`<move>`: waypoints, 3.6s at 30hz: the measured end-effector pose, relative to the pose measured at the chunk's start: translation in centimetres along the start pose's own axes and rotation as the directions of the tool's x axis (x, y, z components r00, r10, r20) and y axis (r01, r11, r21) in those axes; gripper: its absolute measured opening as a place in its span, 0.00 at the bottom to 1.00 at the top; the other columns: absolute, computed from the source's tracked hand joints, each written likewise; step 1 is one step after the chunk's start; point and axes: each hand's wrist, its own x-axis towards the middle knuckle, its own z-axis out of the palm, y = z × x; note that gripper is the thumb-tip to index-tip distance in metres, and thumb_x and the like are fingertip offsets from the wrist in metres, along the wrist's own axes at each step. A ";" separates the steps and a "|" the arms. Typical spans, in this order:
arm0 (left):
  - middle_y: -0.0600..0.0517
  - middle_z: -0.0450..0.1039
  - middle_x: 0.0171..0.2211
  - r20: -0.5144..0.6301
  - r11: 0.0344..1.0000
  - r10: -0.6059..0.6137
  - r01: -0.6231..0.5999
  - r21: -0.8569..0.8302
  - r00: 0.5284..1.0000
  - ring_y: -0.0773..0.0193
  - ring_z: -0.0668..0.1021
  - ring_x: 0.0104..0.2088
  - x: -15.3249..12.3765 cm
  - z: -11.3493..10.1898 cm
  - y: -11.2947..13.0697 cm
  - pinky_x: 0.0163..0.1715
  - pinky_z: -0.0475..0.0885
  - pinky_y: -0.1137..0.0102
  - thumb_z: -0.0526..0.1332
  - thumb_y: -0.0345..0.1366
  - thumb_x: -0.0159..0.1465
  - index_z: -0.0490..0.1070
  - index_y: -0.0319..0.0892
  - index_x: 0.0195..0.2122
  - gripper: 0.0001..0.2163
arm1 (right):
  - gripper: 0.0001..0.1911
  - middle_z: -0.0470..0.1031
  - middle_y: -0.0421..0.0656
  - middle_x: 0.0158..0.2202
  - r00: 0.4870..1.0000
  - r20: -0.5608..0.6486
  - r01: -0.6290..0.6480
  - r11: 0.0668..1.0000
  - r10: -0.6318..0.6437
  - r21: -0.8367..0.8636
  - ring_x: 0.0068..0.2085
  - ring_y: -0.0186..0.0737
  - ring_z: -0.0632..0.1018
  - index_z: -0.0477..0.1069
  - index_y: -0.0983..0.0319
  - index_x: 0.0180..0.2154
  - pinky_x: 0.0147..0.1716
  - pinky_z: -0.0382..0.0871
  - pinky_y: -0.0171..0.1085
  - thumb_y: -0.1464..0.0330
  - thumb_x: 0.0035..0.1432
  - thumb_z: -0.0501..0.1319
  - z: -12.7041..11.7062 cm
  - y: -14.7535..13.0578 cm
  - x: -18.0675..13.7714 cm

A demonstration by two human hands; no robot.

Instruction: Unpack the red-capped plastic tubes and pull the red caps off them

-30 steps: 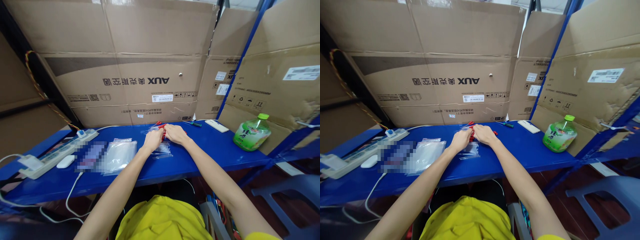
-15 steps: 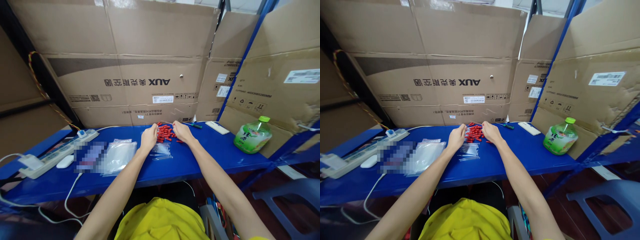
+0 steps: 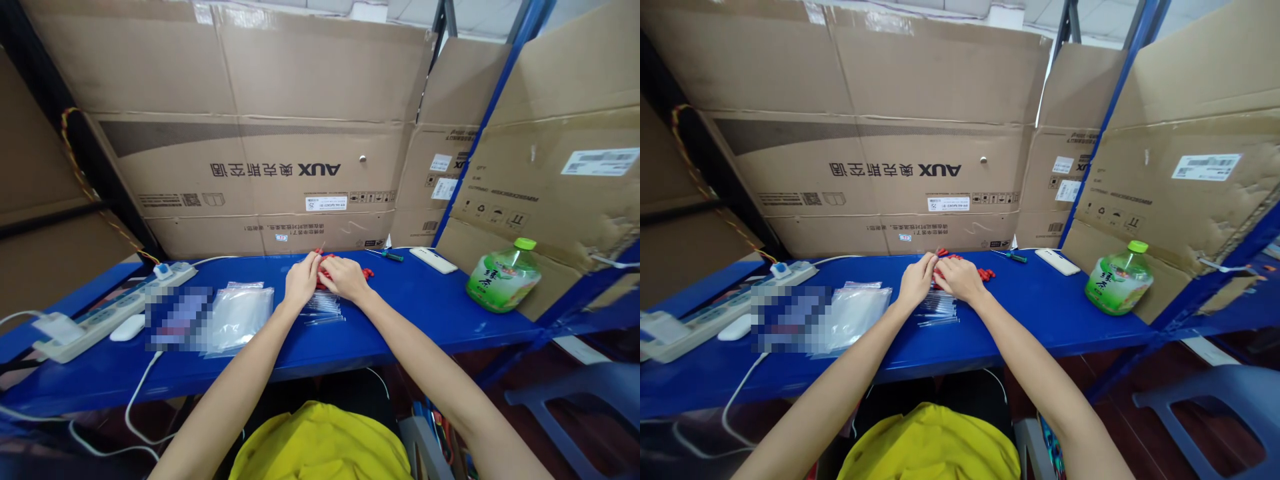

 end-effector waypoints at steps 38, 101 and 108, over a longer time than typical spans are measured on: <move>0.56 0.59 0.14 0.296 0.979 0.133 -0.080 -0.186 0.946 0.70 0.61 0.18 0.8 -2.0 -0.7 0.24 0.55 0.71 0.52 0.58 0.69 0.58 0.42 0.16 0.30 | 0.24 0.79 0.47 0.28 0.994 -0.033 0.101 0.982 -0.107 -0.162 0.29 0.38 0.74 0.72 0.63 0.35 0.32 0.51 0.39 0.60 0.77 0.44 1.9 3.2 -1.7; 0.49 0.80 0.29 0.031 0.996 0.050 -0.048 -0.073 0.998 0.61 0.79 0.30 5.5 -0.8 -4.6 0.36 0.70 0.67 0.63 0.46 0.63 0.74 0.42 0.30 0.12 | 0.04 0.76 0.41 0.36 0.984 0.171 -0.127 0.848 0.044 0.514 0.42 0.39 0.75 0.77 0.59 0.37 0.43 0.66 0.36 0.70 0.59 0.70 1.5 0.8 -2.1; 0.50 0.77 0.25 0.137 0.997 0.065 -0.058 -0.055 0.988 0.63 0.75 0.27 4.9 -0.6 -3.6 0.30 0.66 0.69 0.60 0.50 0.66 0.74 0.41 0.29 0.18 | 0.10 0.76 0.39 0.33 0.967 0.066 -0.247 0.833 0.247 0.495 0.37 0.39 0.75 0.73 0.59 0.39 0.38 0.64 0.35 0.62 0.60 0.70 1.5 0.9 -2.1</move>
